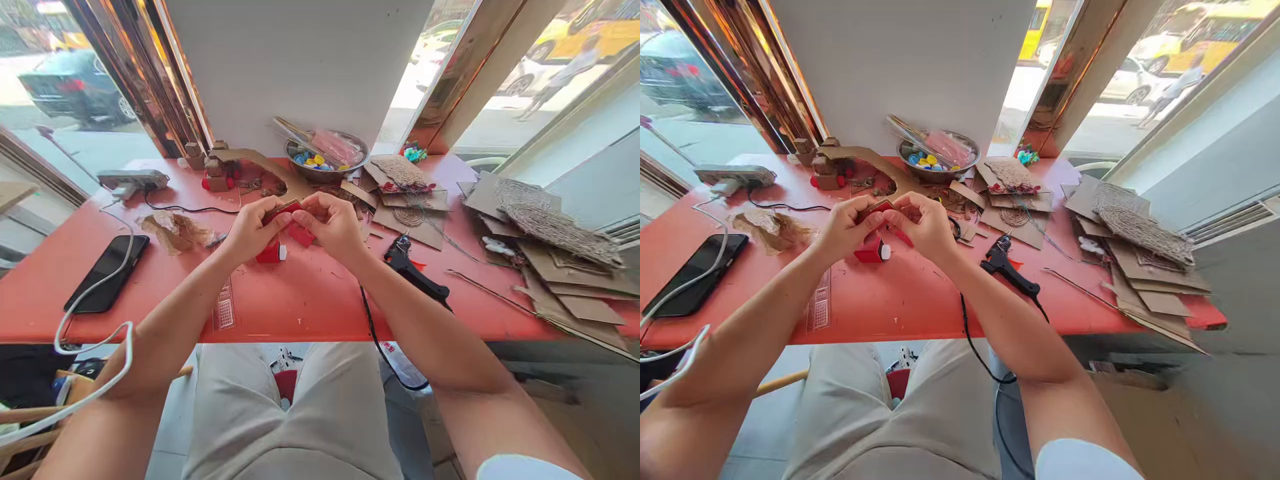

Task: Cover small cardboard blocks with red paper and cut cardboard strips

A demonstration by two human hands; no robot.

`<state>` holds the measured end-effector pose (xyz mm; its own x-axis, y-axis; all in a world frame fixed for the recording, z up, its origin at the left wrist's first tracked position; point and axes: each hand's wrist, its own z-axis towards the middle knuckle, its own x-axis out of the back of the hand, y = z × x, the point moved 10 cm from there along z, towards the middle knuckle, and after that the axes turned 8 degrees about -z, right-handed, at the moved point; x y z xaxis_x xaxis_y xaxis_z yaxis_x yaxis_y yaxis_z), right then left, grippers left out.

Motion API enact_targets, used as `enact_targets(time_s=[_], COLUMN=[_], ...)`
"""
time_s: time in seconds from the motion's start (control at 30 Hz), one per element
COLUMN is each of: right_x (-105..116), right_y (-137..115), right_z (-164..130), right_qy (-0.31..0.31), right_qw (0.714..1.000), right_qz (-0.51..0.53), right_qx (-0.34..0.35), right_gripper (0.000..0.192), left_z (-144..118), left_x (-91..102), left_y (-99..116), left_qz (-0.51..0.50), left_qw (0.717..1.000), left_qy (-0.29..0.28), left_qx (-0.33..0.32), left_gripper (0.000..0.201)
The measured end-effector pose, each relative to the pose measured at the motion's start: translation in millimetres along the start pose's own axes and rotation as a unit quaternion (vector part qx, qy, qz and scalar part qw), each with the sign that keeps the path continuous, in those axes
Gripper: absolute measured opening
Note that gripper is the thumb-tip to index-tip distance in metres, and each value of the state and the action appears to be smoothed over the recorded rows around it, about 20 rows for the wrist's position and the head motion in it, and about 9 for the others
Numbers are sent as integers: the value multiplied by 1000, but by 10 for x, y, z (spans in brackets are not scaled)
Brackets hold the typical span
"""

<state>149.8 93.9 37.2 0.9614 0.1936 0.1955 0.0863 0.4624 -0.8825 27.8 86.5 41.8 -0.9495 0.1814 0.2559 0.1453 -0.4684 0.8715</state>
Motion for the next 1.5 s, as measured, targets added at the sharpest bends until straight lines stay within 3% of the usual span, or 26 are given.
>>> enact_targets(time_s=[0.2, 0.47, 0.53, 0.6, 0.67, 0.73, 0.8, 0.87, 0.97, 1.1, 1.17, 1.33, 1.5], right_x=[35, 331, 447, 524, 540, 505, 450, 404, 380, 320, 248, 69, 57], right_y=[72, 21, 29, 53, 62, 44, 15, -13, -46, -107, -136, -171, -89], right_z=[-15, -19, 9, 36, 53, 54, 45, 32, 9, -30, -49, -74, -41], right_qy=[18, 109, 135, 152, 153, 140, 121, 106, 107, 114, 101, 37, 9], right_qw=[1000, 993, 989, 987, 986, 988, 990, 991, 989, 986, 987, 994, 998], right_qz=[13, -15, -10, -2, 0, -11, -28, -45, -74, -98, -100, -53, -14], right_qx=[0, 43, 55, 58, 60, 63, 66, 68, 68, 72, 74, 87, 54], right_gripper=[38, 23, 17, 12, 11, 13, 14, 12, 6, 7, 7, 5, 35], left_z=[-25, -26, -39, -82, -187, -295, -362, -382, -341, -275, -271, -224, -171], left_x=[104, 328, 250, 17, -264, -455, -551, -547, -375, -70, -27, -65, 149], left_y=[5, -40, -8, 55, 129, 202, 270, 347, 446, 484, 471, 334, 236], left_qz=[-1, 24, 57, 121, 197, 255, 296, 313, 309, 295, 286, 275, 239], left_qw=[999, 993, 995, 992, 970, 942, 919, 905, 906, 920, 923, 937, 958], left_qy=[39, 115, 76, -23, -125, -175, -188, -174, -107, 22, 53, 50, 112], left_qx=[-18, 2, 2, -21, -71, -129, -181, -229, -268, -257, -253, -212, -110], left_gripper=[71, 26, 25, 24, 23, 23, 24, 24, 29, 31, 24, 9, 3])
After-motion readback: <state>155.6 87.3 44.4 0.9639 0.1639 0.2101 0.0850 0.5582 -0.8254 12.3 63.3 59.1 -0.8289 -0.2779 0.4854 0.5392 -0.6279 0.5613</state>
